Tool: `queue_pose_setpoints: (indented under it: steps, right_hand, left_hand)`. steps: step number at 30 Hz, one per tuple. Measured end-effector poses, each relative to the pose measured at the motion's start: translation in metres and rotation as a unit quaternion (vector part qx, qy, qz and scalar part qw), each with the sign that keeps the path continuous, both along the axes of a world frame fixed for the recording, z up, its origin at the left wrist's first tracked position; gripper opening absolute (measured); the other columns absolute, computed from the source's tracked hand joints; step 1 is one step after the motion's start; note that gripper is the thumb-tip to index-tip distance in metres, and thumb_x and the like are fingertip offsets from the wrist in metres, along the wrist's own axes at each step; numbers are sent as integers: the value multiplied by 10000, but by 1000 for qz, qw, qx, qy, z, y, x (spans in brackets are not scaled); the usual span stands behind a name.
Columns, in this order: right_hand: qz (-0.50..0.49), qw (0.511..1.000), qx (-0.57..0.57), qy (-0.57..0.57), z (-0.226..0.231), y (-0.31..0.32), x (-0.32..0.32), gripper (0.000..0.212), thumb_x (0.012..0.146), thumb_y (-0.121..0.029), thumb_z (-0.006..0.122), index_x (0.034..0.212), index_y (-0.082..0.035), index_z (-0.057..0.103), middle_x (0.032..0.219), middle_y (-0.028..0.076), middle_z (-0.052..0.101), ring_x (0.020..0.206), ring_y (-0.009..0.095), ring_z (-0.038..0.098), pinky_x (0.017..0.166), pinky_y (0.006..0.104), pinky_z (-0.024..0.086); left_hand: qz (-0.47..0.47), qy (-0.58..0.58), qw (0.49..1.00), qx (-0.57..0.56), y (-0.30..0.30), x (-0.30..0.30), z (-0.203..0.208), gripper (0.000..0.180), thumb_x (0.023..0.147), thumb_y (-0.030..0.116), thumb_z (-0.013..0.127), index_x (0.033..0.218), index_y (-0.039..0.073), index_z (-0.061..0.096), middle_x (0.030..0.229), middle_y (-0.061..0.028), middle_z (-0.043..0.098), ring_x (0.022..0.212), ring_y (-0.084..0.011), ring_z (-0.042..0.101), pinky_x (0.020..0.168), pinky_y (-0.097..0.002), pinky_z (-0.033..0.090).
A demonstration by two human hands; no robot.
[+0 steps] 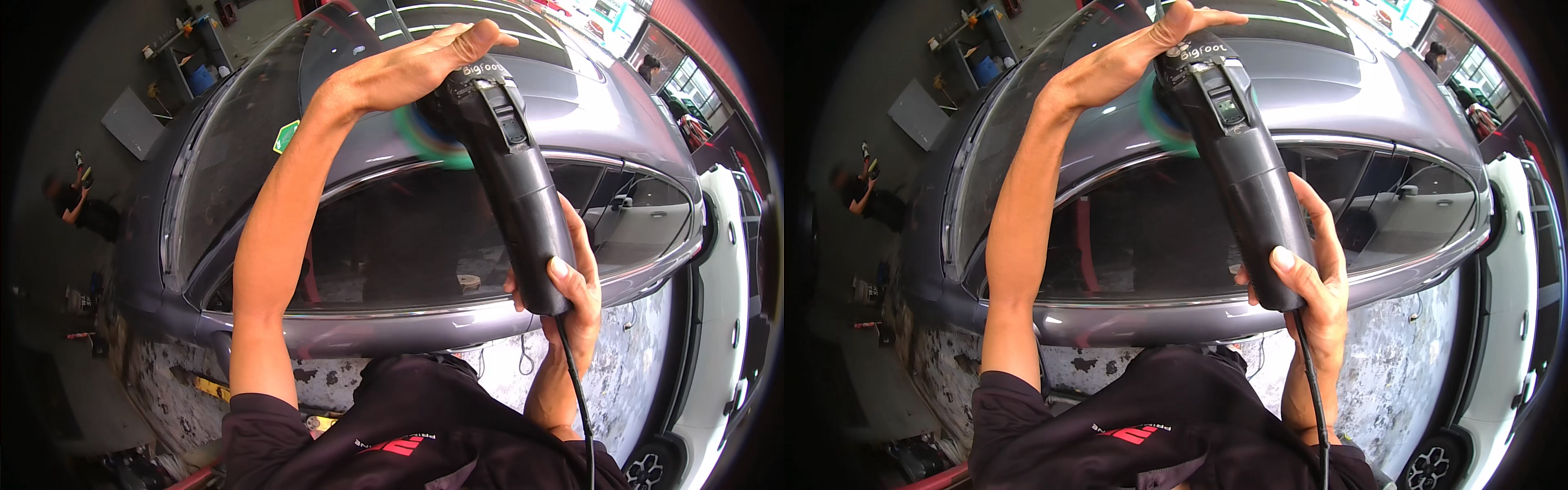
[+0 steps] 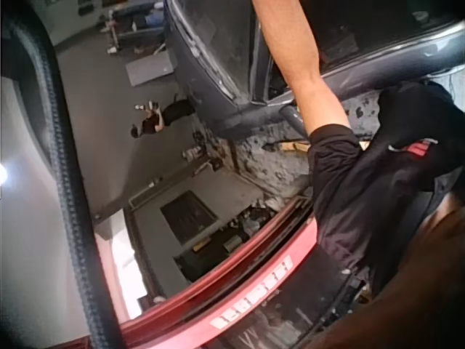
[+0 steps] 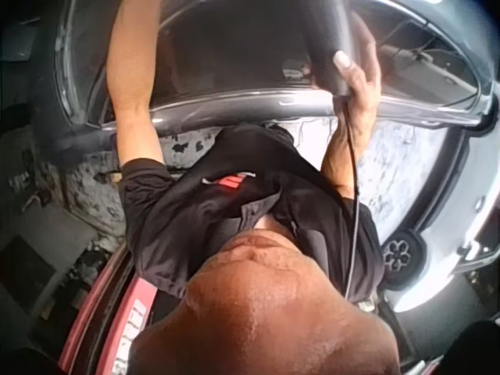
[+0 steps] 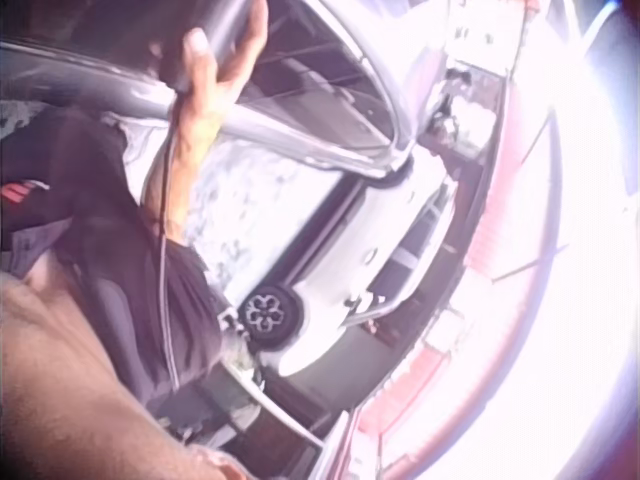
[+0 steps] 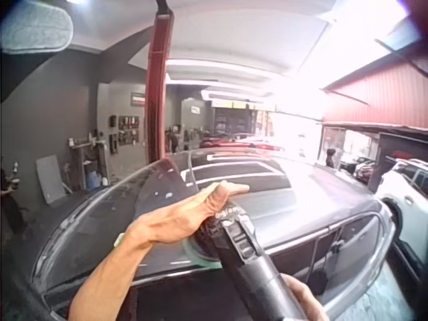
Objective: The person uses a rotary polisher with a green pad to polish the front fender and roof of a grey car. They apply purple polishing compound to the pad before resuming polishing on the roof area.
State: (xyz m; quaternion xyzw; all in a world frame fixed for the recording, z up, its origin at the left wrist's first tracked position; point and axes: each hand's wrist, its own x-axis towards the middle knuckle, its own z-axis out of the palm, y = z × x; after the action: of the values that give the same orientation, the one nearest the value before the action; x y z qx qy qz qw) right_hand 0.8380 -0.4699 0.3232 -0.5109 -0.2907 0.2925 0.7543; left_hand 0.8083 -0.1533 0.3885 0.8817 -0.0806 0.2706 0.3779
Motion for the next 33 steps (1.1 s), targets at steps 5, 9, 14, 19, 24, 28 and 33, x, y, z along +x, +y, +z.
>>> queue_pose_setpoints:
  steps: [5,9,14,19,24,28,33]
  right_hand:
    - [14,1000,13,22,-3,11,-19,889,872,-207,799,1624,3,373,1235,264,681,776,269,783,554,318,628]
    - [19,1000,10,18,-5,18,-30,892,874,-210,802,1626,2,373,1216,258,688,770,261,773,550,312,618]
    - [11,1000,0,11,-2,27,-47,899,878,-223,806,1631,2,369,1196,249,695,773,253,770,560,311,614]
    - [-12,1000,-25,-6,-6,36,-60,955,842,-284,806,1629,31,367,1198,289,671,738,283,777,509,321,618]
    - [18,1000,-24,10,-5,35,-64,918,875,-241,825,1639,-4,375,1169,231,708,796,252,775,584,315,611]
    - [25,999,-28,12,-5,36,-69,923,873,-237,836,1641,-9,377,1178,220,711,812,244,771,600,311,605]
    - [32,998,-41,20,-6,38,-75,918,863,-235,851,1633,-29,396,1205,205,712,824,227,759,622,305,595]
  left_hand:
    - [0,-5,1000,12,14,-15,-1,1167,909,988,226,1608,110,543,1634,-245,484,1535,-396,459,1301,-509,313]
    - [-17,11,1000,-2,17,-32,1,1161,907,987,235,1634,124,507,1645,-240,478,1522,-390,481,1289,-503,341]
    - [13,20,999,25,26,-55,0,1157,899,986,233,1656,144,472,1665,-219,475,1499,-395,518,1279,-514,369]
    - [20,19,999,36,35,-68,-6,1150,896,987,219,1664,167,460,1677,-210,468,1498,-411,522,1279,-524,370]
    - [14,32,999,25,38,-77,-5,1161,885,996,213,1669,174,454,1681,-217,460,1510,-410,508,1282,-525,364]
    - [20,38,999,23,40,-86,-4,1174,875,1003,216,1669,171,454,1688,-217,449,1526,-406,489,1287,-519,354]
    - [20,26,999,25,41,-95,-9,1136,906,980,213,1658,169,474,1720,-206,401,1611,-385,356,1321,-502,278]
